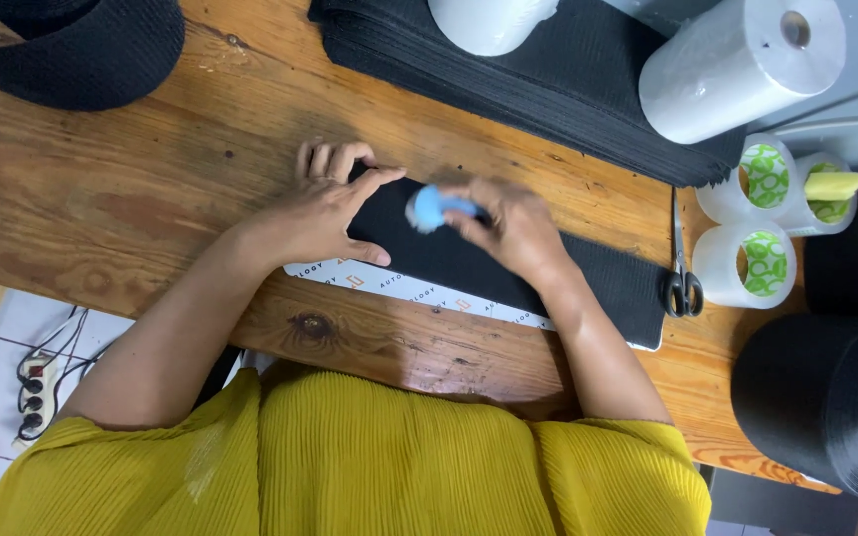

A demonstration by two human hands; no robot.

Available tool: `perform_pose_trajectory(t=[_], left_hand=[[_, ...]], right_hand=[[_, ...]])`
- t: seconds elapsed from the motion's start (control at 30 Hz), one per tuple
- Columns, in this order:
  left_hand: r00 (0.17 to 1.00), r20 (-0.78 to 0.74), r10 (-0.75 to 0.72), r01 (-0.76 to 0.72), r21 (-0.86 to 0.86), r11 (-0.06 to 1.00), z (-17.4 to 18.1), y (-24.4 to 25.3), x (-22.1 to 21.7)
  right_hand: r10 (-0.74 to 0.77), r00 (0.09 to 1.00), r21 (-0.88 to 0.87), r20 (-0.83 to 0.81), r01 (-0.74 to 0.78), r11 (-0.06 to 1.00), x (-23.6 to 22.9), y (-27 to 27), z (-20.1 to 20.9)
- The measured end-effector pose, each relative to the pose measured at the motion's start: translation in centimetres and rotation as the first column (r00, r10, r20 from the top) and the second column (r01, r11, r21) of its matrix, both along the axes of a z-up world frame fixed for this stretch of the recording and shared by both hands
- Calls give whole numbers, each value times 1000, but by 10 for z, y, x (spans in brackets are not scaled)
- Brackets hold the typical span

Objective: Smoothing a black strap using a blue tool on a wooden workbench

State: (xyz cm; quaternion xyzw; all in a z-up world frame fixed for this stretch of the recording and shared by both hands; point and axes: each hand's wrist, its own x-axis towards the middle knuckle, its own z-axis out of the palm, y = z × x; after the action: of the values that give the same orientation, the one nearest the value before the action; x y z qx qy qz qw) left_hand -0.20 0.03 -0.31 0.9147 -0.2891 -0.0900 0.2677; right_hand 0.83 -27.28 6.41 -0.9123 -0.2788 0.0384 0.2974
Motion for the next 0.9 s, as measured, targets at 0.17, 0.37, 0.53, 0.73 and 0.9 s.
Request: perform_pose_trajectory(t=[0.17, 0.37, 0.53, 0.73, 0.9], left_hand=[[1000, 13, 1, -1, -16, 1000, -1, 0, 1], [1000, 16, 6, -6, -28, 1000, -4, 0, 1], [1000, 26, 0, 1, -35, 999, -1, 0, 2], [1000, 20, 8, -7, -19, 1000, -1, -1, 0], [1000, 8, -5, 5, -4, 1000, 5, 0, 0]], right_hand=[[9, 1000, 29, -3, -9, 1000, -4, -3, -2], [64, 998, 70, -23, -62, 996, 0, 2, 3], [-38, 992, 56, 123, 31, 998, -3, 3, 1], [111, 990, 110, -86, -102, 989, -6, 5, -1], [-59, 997, 6, 54, 59, 998, -5, -1, -5]])
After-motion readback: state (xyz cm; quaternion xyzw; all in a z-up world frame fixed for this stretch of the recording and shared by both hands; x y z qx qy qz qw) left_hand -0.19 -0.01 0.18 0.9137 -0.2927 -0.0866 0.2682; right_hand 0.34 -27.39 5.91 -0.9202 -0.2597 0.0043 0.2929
